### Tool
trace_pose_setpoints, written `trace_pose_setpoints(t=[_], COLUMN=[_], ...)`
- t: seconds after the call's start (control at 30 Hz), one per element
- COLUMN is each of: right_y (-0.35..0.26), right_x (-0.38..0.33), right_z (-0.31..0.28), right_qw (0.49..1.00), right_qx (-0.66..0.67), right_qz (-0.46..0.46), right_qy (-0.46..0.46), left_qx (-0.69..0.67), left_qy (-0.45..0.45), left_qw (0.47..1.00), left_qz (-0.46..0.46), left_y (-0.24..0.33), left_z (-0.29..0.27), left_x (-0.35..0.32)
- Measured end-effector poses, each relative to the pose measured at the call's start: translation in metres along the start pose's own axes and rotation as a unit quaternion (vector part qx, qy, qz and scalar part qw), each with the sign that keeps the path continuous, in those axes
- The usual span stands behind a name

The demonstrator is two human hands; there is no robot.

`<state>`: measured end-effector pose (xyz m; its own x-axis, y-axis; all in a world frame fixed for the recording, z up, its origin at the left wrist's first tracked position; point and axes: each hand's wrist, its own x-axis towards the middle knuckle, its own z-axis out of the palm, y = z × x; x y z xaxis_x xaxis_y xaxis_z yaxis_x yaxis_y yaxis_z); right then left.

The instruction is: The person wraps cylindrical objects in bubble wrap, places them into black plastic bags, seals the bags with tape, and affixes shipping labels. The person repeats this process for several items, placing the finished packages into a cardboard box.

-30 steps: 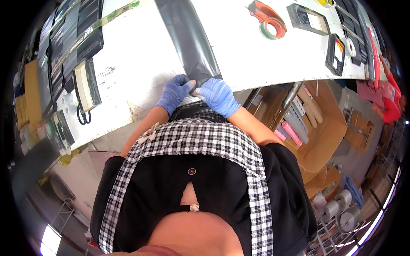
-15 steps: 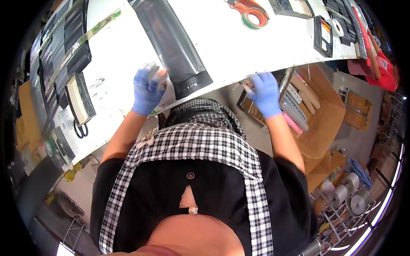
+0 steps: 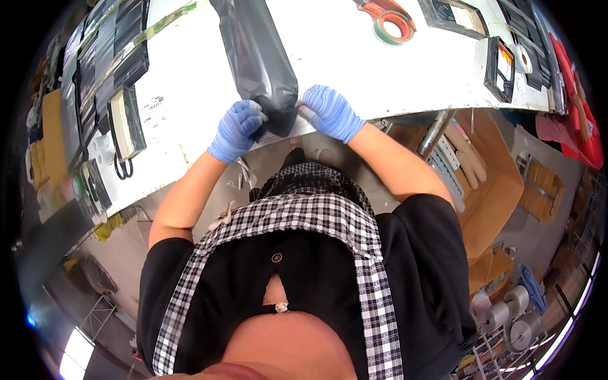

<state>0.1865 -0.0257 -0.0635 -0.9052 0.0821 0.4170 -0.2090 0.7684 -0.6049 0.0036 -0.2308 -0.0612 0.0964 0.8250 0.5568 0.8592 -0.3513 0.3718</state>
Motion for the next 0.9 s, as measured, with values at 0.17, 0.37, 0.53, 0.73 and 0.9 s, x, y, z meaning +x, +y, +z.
trace_pose_setpoints(t=[0.17,0.37,0.53,0.73,0.9], right_y=[-0.049,-0.087,-0.083,-0.059,-0.084], right_x=[-0.066,-0.083,-0.077,-0.081,-0.052], right_z=[0.025,0.034,0.034,0.048,0.015], right_qw=[0.903,0.714,0.571,0.428,0.740], right_qx=[0.227,0.330,0.510,0.739,0.301], right_qz=[0.349,0.608,0.642,0.513,0.600], right_qy=[0.106,0.108,0.052,0.083,0.025], left_qx=[-0.290,-0.639,-0.698,-0.750,-0.497], left_qy=[0.089,0.306,0.308,0.342,0.130], left_qw=[0.752,0.331,0.241,0.220,0.500], left_qz=[-0.585,-0.623,-0.600,-0.521,-0.697], left_y=[0.099,0.150,0.133,0.117,0.108], left_z=[0.021,0.062,0.078,0.078,0.008], left_x=[-0.036,-0.049,-0.059,-0.056,-0.055])
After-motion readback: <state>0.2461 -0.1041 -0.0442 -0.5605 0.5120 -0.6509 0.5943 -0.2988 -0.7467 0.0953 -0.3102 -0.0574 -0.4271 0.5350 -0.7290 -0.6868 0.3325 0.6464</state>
